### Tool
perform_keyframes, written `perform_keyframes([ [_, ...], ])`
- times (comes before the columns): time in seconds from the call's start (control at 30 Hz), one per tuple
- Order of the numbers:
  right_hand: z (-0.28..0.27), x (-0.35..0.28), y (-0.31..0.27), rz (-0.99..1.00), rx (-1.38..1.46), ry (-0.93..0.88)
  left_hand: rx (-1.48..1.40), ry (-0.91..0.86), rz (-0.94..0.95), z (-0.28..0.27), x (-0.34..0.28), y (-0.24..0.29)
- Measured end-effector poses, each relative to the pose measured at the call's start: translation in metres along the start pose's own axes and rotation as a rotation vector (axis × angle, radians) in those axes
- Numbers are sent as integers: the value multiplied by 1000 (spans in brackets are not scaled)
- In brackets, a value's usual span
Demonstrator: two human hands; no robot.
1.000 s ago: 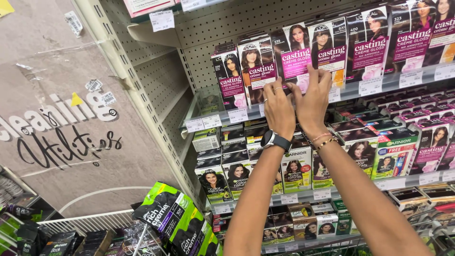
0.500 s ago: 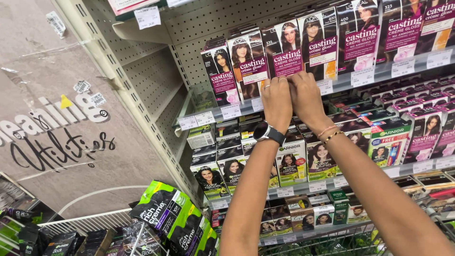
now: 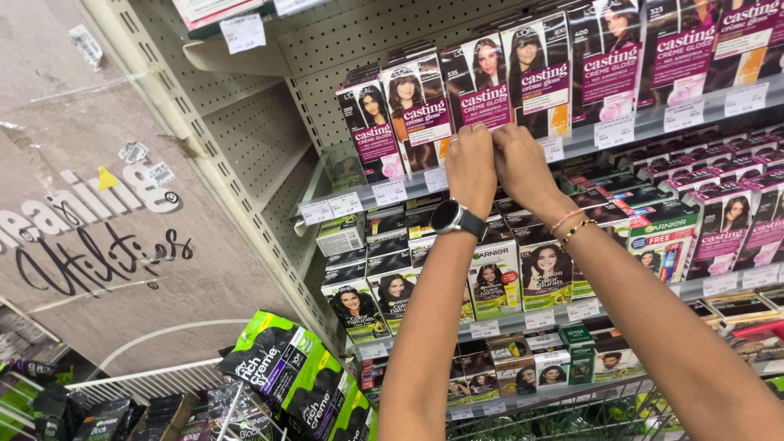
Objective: The recorder selects multiple boxes of hair dye from a store shelf and places them into a shopping cart.
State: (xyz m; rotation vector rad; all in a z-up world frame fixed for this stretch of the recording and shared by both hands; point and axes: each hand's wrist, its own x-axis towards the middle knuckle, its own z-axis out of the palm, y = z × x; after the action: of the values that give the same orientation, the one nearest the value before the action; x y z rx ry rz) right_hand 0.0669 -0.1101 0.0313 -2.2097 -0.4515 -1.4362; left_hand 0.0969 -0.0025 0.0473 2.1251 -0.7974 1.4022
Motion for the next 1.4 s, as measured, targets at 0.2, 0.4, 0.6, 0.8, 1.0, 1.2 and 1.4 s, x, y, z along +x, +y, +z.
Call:
perform_keyframes([
  [0.2,-2,-4,-16,63,68,126,40,-19,-88,-24,-7,18],
  [0.4,18,-5,-22,157,-15,275,143,-11,-64,-19,-12,14],
  [0.6,22,3,-18,281,19,306,256,29,-37,-5,-18,4],
  [0.8,25,10,-7,303,35,320,18,-19,-159,-24,-13,21],
  [1.0,24,13,-1,350,68,313,-69,16,-197,-36,-9,35],
  [1.2,27,17,1,463,154,318,-119,45,-190,-31,-10,33],
  [1.4,27,15,6,377,90,356,-244,87,-214,-19,-11,18],
])
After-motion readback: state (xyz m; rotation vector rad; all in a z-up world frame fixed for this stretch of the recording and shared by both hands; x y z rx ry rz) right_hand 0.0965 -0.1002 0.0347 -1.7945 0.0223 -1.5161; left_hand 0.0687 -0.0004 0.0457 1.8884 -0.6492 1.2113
